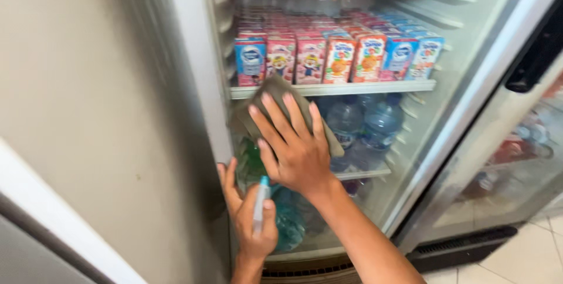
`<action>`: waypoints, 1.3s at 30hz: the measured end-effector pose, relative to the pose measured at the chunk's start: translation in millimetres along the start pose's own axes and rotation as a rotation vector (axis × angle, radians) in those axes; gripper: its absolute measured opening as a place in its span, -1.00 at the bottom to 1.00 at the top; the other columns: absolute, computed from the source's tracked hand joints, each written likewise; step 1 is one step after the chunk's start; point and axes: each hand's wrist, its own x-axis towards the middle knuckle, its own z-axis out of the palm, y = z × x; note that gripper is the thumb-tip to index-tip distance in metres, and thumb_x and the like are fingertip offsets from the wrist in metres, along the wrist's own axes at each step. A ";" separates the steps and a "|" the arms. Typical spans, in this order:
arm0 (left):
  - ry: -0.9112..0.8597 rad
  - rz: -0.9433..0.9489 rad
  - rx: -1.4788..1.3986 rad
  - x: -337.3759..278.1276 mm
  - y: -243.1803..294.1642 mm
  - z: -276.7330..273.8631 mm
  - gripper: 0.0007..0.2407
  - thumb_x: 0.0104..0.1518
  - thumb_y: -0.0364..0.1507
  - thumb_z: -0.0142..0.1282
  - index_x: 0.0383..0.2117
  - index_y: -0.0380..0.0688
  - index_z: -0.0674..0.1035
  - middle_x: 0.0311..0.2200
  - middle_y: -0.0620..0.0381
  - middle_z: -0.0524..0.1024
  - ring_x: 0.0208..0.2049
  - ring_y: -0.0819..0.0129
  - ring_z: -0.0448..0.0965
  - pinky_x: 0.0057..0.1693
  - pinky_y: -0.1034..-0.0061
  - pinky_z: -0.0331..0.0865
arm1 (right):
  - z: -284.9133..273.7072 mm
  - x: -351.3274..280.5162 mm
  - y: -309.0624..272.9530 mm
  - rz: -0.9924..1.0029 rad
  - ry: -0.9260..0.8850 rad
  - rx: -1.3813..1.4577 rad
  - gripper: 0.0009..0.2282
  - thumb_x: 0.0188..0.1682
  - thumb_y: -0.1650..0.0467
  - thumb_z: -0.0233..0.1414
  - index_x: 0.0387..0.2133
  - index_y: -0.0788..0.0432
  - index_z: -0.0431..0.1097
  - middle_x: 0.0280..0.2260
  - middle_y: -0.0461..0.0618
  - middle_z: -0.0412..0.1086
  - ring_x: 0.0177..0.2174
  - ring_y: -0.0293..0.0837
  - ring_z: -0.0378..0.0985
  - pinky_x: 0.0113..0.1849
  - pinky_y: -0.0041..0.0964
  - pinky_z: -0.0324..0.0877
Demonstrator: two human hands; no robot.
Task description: The person wipes the glass door of a beverage cooler with a cloth while holding a spray bottle in the other hand.
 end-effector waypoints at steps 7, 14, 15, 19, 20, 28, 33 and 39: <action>0.040 -0.184 -0.241 -6.4 -20.1 -15.8 -0.56 0.33 -0.14 -0.18 -0.17 -0.33 0.61 0.42 -0.48 0.03 0.03 -0.01 0.42 0.24 0.21 0.26 | 13.9 13.7 -16.7 -0.027 0.011 -0.069 -0.51 0.06 0.28 0.06 0.32 -0.08 0.25 0.34 -0.06 0.18 0.31 0.03 0.17 0.28 0.17 -0.10; -0.085 -0.259 -0.178 -5.4 -45.3 -44.9 -0.64 0.34 -0.31 -0.13 -0.20 -0.46 0.62 0.39 -0.31 0.24 -0.02 0.18 0.50 0.06 0.39 0.37 | 15.9 -85.1 16.8 -0.360 -0.147 -0.168 -0.50 0.06 0.20 0.08 0.31 -0.10 0.30 0.31 -0.15 0.22 0.29 -0.14 0.19 0.28 0.00 -0.11; -0.101 -0.327 -0.210 -5.8 -45.9 -45.4 -0.64 0.28 -0.31 -0.12 -0.24 -0.46 0.62 0.38 -0.27 0.26 -0.32 0.37 0.56 -0.16 0.50 0.42 | 11.6 -87.9 22.9 -0.371 -0.173 -0.150 -0.52 0.07 0.18 0.09 0.29 -0.08 0.33 0.31 -0.13 0.24 0.28 -0.13 0.20 0.29 0.00 -0.11; -0.099 -0.358 -0.334 -5.8 -45.4 -44.4 -0.65 0.28 -0.33 -0.11 -0.17 -0.50 0.60 0.39 -0.27 0.21 -0.48 0.50 0.47 -0.29 0.57 0.39 | -15.3 -56.9 40.6 -0.182 -0.134 -0.157 -0.56 0.01 0.19 0.12 0.17 -0.03 0.39 0.27 -0.04 0.24 0.26 0.04 0.19 0.26 0.18 -0.05; -0.081 -0.272 -0.358 -6.3 -44.9 -41.9 -0.65 0.34 -0.35 -0.11 -0.10 -0.52 0.57 0.40 -0.29 0.20 -0.32 0.48 0.51 -0.18 0.56 0.41 | -21.6 -42.4 40.6 -0.094 -0.110 -0.172 -0.56 -0.03 0.19 0.14 0.13 -0.02 0.40 0.26 -0.04 0.23 0.26 0.06 0.18 0.24 0.25 -0.04; -0.091 -0.285 -0.381 -10.3 -46.8 -42.9 -0.64 0.33 -0.33 -0.10 -0.12 -0.54 0.56 0.38 -0.33 0.21 -0.34 0.49 0.53 -0.21 0.55 0.44 | 10.6 19.8 -13.8 0.043 0.006 -0.180 -0.45 0.05 0.20 0.11 0.34 -0.01 0.23 0.36 0.07 0.11 0.32 0.20 0.10 0.29 0.22 -0.07; 0.011 -0.070 -0.317 -3.5 -23.8 -38.6 -0.60 0.41 -0.25 -0.08 -0.09 -0.52 0.54 0.38 -0.32 0.21 0.00 0.19 0.59 0.06 0.42 0.49 | 20.8 -46.1 -13.5 -0.186 -0.102 -0.187 -0.55 0.12 0.18 0.10 0.29 -0.06 0.34 0.36 -0.05 0.15 0.33 0.03 0.14 0.29 0.10 -0.04; -0.046 -0.114 -0.334 23.2 9.9 -19.5 -0.69 0.38 -0.26 -0.02 -0.16 -0.34 0.61 -0.31 -0.02 0.55 -0.36 0.38 0.53 -0.19 0.48 0.40 | 15.6 -99.4 47.2 0.031 -0.076 -0.159 -0.60 0.06 0.19 0.11 0.14 0.02 0.41 0.30 0.09 0.18 0.32 0.17 0.08 0.28 0.21 -0.05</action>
